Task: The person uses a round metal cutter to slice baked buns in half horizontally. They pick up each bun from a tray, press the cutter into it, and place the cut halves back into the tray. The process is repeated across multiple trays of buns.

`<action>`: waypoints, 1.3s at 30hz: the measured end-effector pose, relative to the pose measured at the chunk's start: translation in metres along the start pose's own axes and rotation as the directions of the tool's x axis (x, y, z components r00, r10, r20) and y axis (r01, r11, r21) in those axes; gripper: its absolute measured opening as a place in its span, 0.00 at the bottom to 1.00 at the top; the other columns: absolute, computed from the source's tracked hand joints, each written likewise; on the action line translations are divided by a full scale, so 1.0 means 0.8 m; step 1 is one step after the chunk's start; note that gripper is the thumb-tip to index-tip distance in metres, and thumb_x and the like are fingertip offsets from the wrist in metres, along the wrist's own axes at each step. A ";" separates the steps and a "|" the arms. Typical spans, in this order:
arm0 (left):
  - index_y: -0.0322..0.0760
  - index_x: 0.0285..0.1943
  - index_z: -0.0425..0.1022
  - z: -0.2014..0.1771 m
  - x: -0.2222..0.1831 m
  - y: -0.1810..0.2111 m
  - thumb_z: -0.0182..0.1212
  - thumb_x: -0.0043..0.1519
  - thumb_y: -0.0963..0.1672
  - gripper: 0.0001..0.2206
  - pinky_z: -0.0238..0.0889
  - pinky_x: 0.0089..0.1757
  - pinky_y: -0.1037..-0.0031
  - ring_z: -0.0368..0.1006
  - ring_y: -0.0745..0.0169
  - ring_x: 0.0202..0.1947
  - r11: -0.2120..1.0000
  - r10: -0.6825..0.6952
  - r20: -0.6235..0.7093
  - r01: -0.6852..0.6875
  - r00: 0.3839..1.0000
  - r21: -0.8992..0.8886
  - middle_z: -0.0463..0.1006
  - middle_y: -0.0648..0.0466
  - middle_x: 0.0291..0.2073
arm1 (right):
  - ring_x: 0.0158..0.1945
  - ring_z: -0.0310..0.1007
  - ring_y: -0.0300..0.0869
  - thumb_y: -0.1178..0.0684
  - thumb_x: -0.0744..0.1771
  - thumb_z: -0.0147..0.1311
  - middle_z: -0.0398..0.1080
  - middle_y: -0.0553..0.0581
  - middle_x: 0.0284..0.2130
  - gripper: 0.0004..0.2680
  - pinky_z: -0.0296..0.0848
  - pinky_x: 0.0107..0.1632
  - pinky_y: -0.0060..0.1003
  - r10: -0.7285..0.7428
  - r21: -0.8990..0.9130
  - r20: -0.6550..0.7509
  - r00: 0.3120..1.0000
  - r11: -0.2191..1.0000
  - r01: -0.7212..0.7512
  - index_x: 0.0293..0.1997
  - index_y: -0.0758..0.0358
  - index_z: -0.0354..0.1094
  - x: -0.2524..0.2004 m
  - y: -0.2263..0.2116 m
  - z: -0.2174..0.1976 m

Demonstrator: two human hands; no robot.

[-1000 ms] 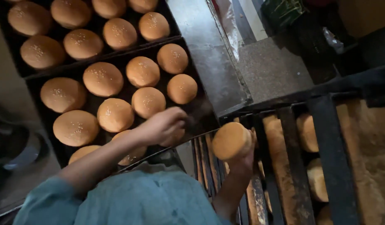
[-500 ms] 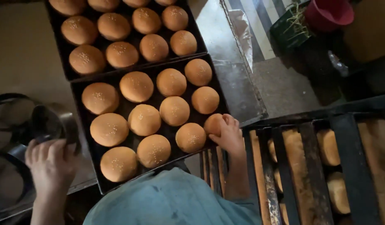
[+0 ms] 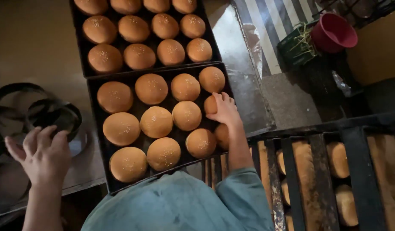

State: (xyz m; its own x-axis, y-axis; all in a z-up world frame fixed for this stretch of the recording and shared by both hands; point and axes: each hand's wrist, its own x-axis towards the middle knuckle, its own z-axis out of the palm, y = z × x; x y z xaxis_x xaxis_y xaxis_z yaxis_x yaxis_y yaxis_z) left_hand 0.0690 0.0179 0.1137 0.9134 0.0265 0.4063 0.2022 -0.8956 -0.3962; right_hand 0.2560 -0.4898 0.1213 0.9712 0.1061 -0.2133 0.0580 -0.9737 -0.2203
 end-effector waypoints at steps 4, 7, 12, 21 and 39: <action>0.61 0.35 0.81 -0.008 0.020 0.007 0.65 0.69 0.50 0.07 0.29 0.75 0.47 0.65 0.69 0.67 0.998 0.030 -0.020 -0.029 0.999 0.048 0.80 0.73 0.52 | 0.69 0.53 0.65 0.44 0.54 0.74 0.53 0.65 0.68 0.39 0.61 0.66 0.56 0.005 0.000 0.038 0.999 1.000 -0.005 0.71 0.51 0.54 0.002 0.002 -0.002; 0.60 0.38 0.81 -0.006 0.021 0.009 0.64 0.67 0.49 0.05 0.28 0.76 0.49 0.64 0.67 0.68 0.999 0.029 -0.086 -0.025 0.996 0.040 0.79 0.71 0.56 | 0.68 0.54 0.64 0.47 0.55 0.73 0.56 0.64 0.66 0.37 0.60 0.66 0.55 0.018 -0.017 0.048 0.999 1.000 -0.017 0.71 0.50 0.54 0.000 -0.001 -0.003; 0.61 0.46 0.82 0.007 0.007 0.017 0.63 0.64 0.49 0.05 0.26 0.76 0.49 0.63 0.66 0.67 0.999 0.021 -0.136 -0.016 0.990 0.035 0.77 0.69 0.57 | 0.66 0.55 0.64 0.48 0.55 0.72 0.58 0.63 0.63 0.36 0.62 0.64 0.56 0.017 -0.081 -0.009 1.000 0.997 -0.018 0.70 0.50 0.55 -0.016 -0.012 -0.001; 0.50 0.58 0.79 0.048 -0.047 0.050 0.63 0.68 0.46 0.11 0.31 0.75 0.44 0.63 0.53 0.73 0.912 -0.021 -0.121 -0.031 0.992 -0.410 0.75 0.57 0.63 | 0.64 0.60 0.63 0.50 0.57 0.73 0.62 0.63 0.59 0.34 0.61 0.65 0.59 -0.120 0.032 -0.430 0.895 0.988 0.148 0.69 0.56 0.56 -0.070 0.009 0.012; 0.32 0.63 0.66 -0.108 0.039 0.194 0.74 0.52 0.42 0.29 0.72 0.48 0.65 0.76 0.47 0.49 -0.139 0.247 -0.088 -0.055 0.965 -0.989 0.76 0.43 0.50 | 0.63 0.64 0.53 0.58 0.56 0.72 0.59 0.65 0.59 0.34 0.67 0.64 0.45 -0.243 0.508 -0.537 0.808 0.671 0.540 0.68 0.65 0.54 -0.175 -0.159 0.020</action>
State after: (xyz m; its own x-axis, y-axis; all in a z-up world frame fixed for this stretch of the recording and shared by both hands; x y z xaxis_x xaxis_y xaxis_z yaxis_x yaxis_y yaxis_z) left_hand 0.0983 -0.1583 0.1359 0.9002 -0.2350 0.3667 -0.4275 -0.3160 0.8470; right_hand 0.1088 -0.3774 0.1640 0.8944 0.2143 0.3926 0.4460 -0.4940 -0.7464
